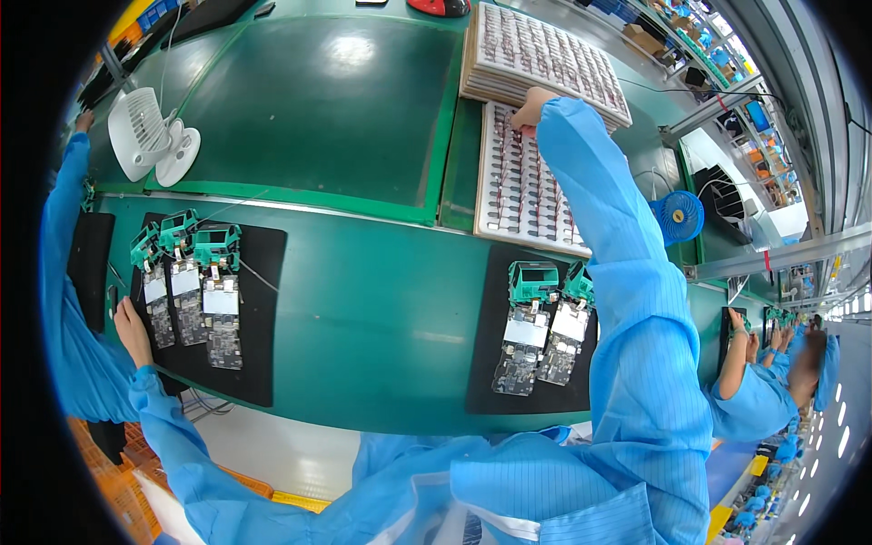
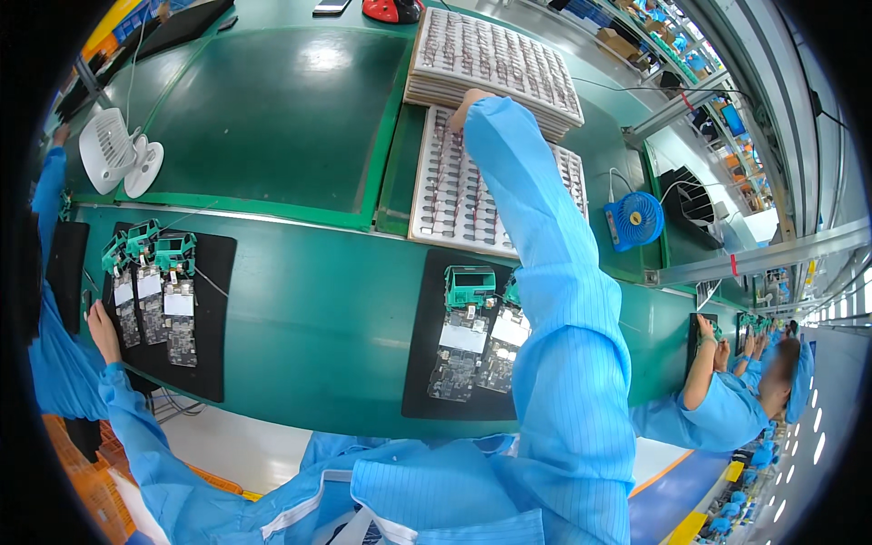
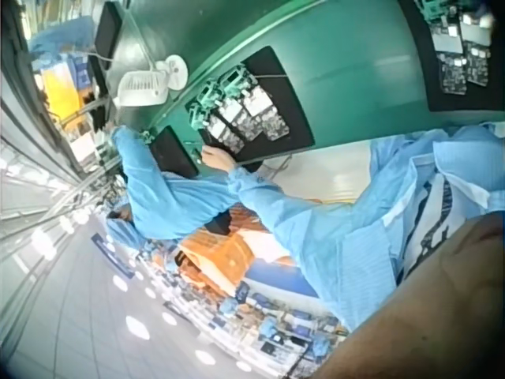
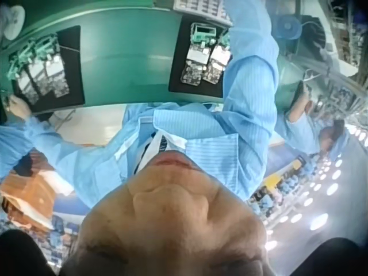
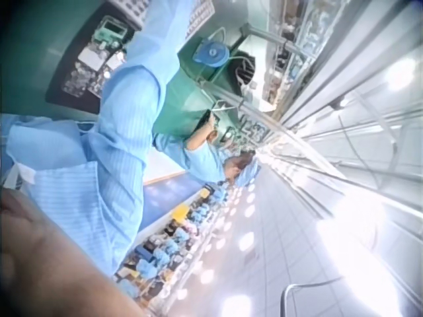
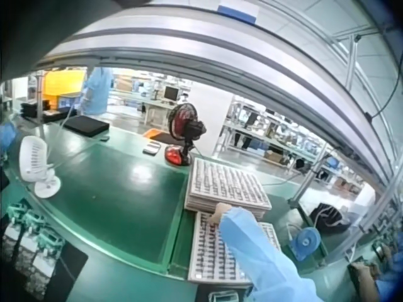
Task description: The person takes small electronic components from a tray and installs them onto circuit boards on a mat by hand. They pass the assembled circuit boards along the table and switch out the component trays.
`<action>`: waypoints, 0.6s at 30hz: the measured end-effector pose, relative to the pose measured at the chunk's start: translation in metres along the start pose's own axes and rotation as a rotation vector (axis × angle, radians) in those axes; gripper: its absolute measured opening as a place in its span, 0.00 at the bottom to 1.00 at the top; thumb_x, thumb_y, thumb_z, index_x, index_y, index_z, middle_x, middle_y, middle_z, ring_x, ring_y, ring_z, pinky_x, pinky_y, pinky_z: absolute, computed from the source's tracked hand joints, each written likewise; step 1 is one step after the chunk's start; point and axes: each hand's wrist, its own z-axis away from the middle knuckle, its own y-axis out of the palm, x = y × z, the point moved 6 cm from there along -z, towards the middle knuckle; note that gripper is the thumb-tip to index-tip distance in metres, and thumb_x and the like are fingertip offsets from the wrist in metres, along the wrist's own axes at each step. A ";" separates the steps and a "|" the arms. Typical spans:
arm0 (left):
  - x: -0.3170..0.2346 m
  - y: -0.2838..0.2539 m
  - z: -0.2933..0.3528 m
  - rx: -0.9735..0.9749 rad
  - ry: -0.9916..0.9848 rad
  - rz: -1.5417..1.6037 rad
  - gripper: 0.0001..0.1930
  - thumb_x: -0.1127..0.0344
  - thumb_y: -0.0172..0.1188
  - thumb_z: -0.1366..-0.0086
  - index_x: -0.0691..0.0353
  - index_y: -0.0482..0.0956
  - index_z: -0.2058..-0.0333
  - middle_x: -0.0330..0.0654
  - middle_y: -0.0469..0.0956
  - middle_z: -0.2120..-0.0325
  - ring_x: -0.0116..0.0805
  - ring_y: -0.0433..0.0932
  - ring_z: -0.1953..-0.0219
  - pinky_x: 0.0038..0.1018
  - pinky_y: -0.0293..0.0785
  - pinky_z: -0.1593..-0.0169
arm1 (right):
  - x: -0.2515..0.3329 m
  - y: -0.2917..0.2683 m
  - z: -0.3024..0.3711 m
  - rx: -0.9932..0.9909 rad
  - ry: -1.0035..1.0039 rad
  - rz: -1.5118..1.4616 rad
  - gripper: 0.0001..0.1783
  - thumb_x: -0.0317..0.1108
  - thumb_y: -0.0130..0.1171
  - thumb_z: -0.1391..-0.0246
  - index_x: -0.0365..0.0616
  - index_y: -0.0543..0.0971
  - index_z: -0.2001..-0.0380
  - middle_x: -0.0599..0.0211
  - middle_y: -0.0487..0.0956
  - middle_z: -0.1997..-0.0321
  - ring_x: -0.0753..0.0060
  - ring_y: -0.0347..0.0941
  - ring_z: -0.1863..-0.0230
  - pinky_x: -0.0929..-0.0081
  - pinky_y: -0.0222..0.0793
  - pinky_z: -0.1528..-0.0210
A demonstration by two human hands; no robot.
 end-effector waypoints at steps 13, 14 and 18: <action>-0.233 -0.030 0.173 0.062 0.079 0.187 0.14 0.66 0.50 0.29 0.69 0.74 0.51 0.49 0.73 0.56 0.42 0.72 0.53 0.32 0.67 0.49 | 0.064 -0.004 0.041 -0.167 0.068 0.250 0.17 0.36 0.56 0.46 0.45 0.83 0.55 0.53 0.80 0.49 0.51 0.78 0.48 0.57 0.74 0.48; -0.252 -0.031 0.182 0.063 0.078 0.216 0.14 0.66 0.49 0.29 0.69 0.73 0.50 0.50 0.72 0.55 0.43 0.71 0.51 0.33 0.66 0.48 | 0.059 -0.006 0.044 -0.168 0.070 0.249 0.17 0.36 0.56 0.46 0.45 0.83 0.55 0.53 0.80 0.49 0.51 0.78 0.48 0.57 0.74 0.48; -0.288 -0.032 0.207 0.111 0.058 0.309 0.15 0.67 0.50 0.29 0.68 0.72 0.48 0.49 0.70 0.54 0.43 0.70 0.49 0.34 0.65 0.46 | 0.027 -0.009 0.049 -0.228 -0.004 0.074 0.20 0.37 0.57 0.52 0.40 0.82 0.56 0.51 0.80 0.50 0.54 0.78 0.48 0.64 0.74 0.46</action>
